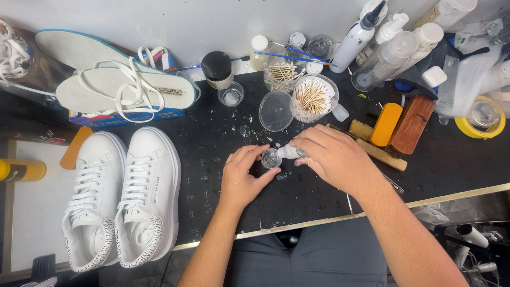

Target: The person cleans the white midsole of a black slip-on sneaker using a cotton swab dipped in a liquid solution. They repeatedly dip the swab into a small container and scrub the shoe's edge, rotating the shoe to access different sections of the sole.

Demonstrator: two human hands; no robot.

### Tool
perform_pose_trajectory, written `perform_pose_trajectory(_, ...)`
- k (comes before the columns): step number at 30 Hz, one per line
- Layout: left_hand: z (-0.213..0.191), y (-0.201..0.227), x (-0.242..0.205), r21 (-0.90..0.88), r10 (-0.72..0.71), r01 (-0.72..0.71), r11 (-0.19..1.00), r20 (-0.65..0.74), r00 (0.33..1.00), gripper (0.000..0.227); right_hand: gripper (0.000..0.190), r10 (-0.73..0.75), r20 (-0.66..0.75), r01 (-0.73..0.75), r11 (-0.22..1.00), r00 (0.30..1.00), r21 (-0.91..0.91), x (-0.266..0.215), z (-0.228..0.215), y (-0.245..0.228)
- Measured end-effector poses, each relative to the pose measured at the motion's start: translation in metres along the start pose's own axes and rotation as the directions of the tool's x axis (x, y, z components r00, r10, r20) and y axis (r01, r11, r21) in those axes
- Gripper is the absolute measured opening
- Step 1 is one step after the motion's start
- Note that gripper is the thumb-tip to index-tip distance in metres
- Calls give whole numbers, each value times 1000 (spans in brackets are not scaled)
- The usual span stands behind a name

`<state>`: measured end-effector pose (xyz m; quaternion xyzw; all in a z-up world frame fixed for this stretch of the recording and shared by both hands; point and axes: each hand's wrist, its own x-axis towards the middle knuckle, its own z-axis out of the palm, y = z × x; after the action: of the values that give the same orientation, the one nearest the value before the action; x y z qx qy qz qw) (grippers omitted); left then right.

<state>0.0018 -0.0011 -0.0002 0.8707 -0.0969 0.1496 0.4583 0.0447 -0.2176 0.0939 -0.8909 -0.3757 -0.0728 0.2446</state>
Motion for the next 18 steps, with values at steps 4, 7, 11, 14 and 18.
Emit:
perform_pose_trajectory(4,0,0,0,4,12,-12,1000,-1,1000,55,35,-7,-6,7,1000,1000,-3,-1,1,1)
perform_pose_trajectory(7,0,0,0,5,5,-5,1000,1,1000,55,34,-3,-4,3,1000,1000,-1,-2,2,2)
perform_pose_trajectory(11,0,-1,0,5,6,-6,1000,2,1000,55,38,19,-7,-19,1000,1000,-5,-6,3,4)
perform_pose_trajectory(14,0,-1,-1,6,10,-10,1000,1,1000,56,37,33,-2,-33,999,999,-19,-10,6,8)
perform_pose_trajectory(18,0,0,-1,-16,17,-17,1000,-15,1000,55,43,57,-15,-58,997,998,-54,-16,15,11)
